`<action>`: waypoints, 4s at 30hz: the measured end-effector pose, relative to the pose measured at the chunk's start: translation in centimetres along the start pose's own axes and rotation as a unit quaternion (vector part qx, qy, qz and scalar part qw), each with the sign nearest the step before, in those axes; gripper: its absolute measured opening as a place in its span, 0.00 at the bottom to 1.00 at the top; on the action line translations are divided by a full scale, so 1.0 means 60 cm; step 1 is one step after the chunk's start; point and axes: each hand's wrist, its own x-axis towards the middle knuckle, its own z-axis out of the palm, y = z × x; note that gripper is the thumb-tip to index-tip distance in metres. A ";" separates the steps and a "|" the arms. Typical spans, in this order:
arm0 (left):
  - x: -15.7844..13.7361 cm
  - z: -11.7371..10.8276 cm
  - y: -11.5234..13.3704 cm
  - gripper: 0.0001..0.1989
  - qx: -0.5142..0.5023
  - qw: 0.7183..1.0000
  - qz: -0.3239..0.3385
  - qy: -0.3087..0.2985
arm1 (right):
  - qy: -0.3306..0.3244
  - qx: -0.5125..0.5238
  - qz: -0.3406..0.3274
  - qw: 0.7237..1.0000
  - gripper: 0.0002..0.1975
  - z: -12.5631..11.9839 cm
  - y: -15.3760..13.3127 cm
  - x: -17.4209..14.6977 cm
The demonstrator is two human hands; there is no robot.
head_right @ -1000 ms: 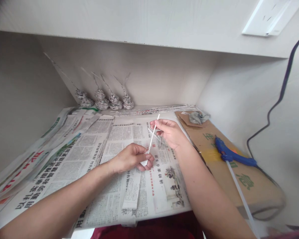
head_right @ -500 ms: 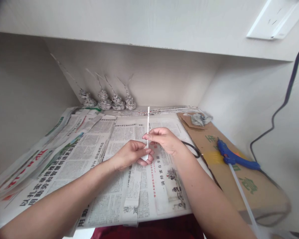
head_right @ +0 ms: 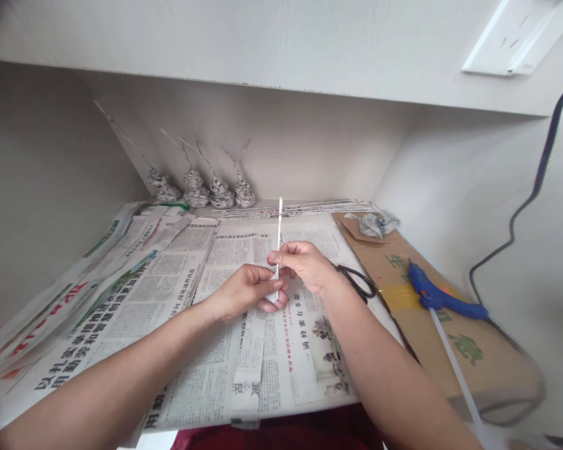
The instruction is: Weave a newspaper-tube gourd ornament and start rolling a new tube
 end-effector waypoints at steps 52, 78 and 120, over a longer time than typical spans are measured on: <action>-0.009 0.006 -0.002 0.14 0.085 0.990 -0.052 -0.099 | 0.206 0.094 -0.126 0.966 0.16 -0.040 -0.042 0.003; -0.005 0.008 -0.004 0.13 0.123 0.991 -0.025 -0.054 | 0.232 0.061 -0.153 0.959 0.16 -0.031 -0.049 -0.004; -0.009 0.006 0.002 0.14 0.087 0.989 -0.070 -0.093 | 0.130 0.081 -0.088 0.984 0.10 -0.046 -0.050 -0.006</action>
